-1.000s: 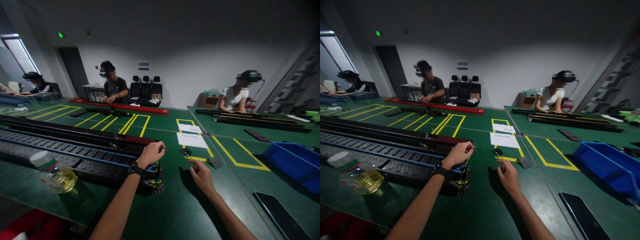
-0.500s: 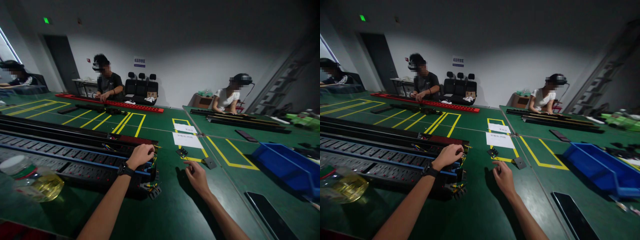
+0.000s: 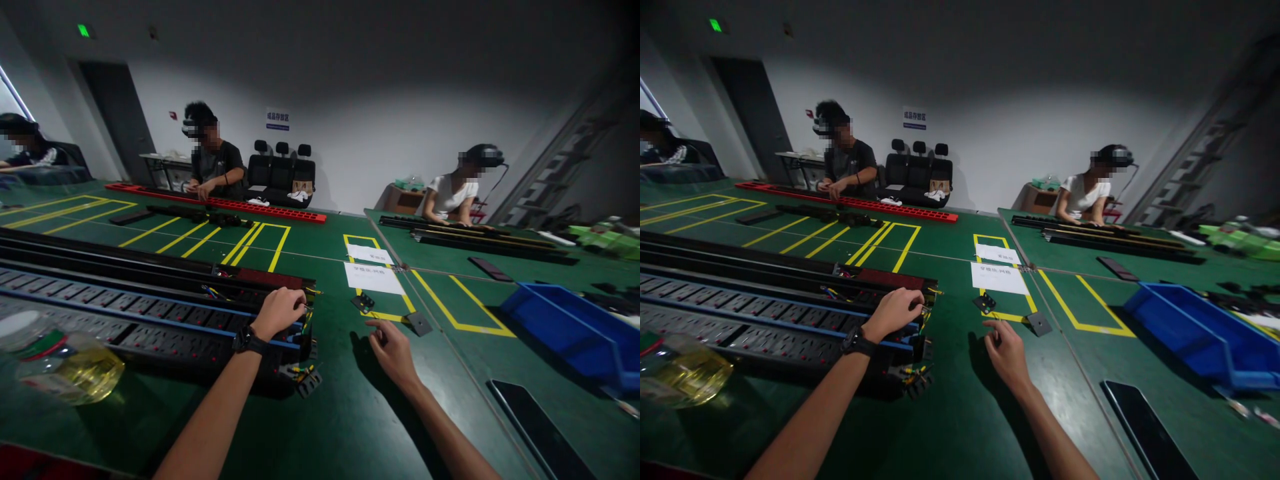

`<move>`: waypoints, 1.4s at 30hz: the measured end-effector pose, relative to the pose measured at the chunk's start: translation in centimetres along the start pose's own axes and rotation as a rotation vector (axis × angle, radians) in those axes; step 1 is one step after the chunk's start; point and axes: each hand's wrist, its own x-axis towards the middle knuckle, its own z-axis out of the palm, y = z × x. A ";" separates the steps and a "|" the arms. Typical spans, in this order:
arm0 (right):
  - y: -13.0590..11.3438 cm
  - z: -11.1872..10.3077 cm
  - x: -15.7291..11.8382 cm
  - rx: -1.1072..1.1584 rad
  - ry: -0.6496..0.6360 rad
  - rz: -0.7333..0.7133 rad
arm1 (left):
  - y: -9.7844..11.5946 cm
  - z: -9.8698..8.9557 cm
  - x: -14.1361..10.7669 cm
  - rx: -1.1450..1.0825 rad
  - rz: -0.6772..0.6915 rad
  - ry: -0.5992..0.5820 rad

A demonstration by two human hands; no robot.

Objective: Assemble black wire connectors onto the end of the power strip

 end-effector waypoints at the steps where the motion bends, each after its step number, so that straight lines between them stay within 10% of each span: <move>1: 0.0 0.0 0.0 0.001 -0.002 -0.001 | 0.0 0.0 0.0 0.002 0.001 0.001; 42: -0.3 0.2 0.1 0.015 -0.079 -0.016 | 1.7 0.9 0.7 0.124 0.055 -0.061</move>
